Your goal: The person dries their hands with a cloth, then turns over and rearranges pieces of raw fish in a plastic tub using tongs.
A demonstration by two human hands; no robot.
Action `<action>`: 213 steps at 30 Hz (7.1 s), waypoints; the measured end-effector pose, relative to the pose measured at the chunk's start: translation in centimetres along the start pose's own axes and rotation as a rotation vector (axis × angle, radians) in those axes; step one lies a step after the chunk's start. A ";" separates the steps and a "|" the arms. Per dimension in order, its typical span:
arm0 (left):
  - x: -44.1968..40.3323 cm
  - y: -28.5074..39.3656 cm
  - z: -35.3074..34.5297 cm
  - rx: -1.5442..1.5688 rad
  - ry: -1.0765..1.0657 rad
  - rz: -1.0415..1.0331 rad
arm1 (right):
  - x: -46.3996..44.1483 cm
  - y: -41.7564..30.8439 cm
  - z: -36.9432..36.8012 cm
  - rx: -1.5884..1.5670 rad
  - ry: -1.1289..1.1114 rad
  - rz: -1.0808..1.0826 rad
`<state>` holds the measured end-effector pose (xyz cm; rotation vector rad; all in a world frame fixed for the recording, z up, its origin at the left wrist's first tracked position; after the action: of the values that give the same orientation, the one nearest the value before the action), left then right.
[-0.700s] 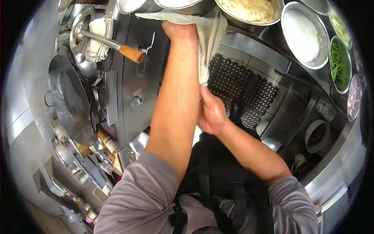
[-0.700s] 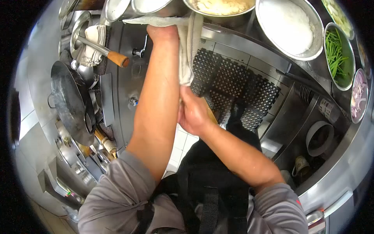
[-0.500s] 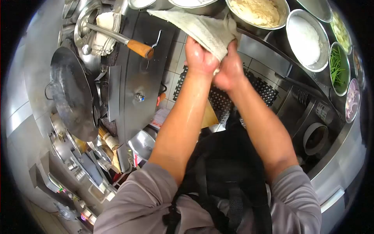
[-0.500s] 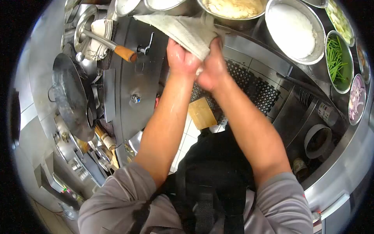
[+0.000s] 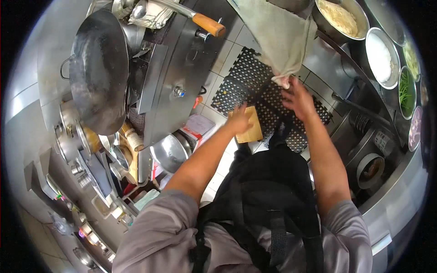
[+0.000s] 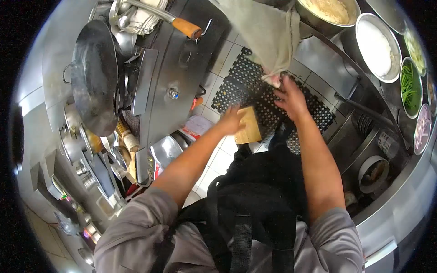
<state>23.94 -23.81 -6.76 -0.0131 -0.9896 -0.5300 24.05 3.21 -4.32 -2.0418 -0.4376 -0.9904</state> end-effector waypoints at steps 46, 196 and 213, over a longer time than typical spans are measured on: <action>26.0 -15.7 -23.2 0.554 0.366 0.214 | 42.7 1.5 20.3 1.501 0.968 1.136; 95.8 -81.4 -58.6 0.338 1.222 1.587 | 47.3 61.7 -111.3 2.275 -1.272 1.832; 96.0 -81.3 -58.4 0.363 1.212 1.571 | 47.9 59.9 -109.8 2.331 -1.105 1.802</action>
<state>76.72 -149.48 18.77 -0.1171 0.3073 1.0347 35.83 -121.85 42.09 0.1389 0.0677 1.4019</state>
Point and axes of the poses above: each hand's wrist, its own x-axis away from the middle knuckle, its own z-axis out of the back of the hand, y = z × x, the point moved 2 cm from there along -x, towards the middle knuckle, and after that the axes turned 2 degrees about -x, right-handed, at the moved point
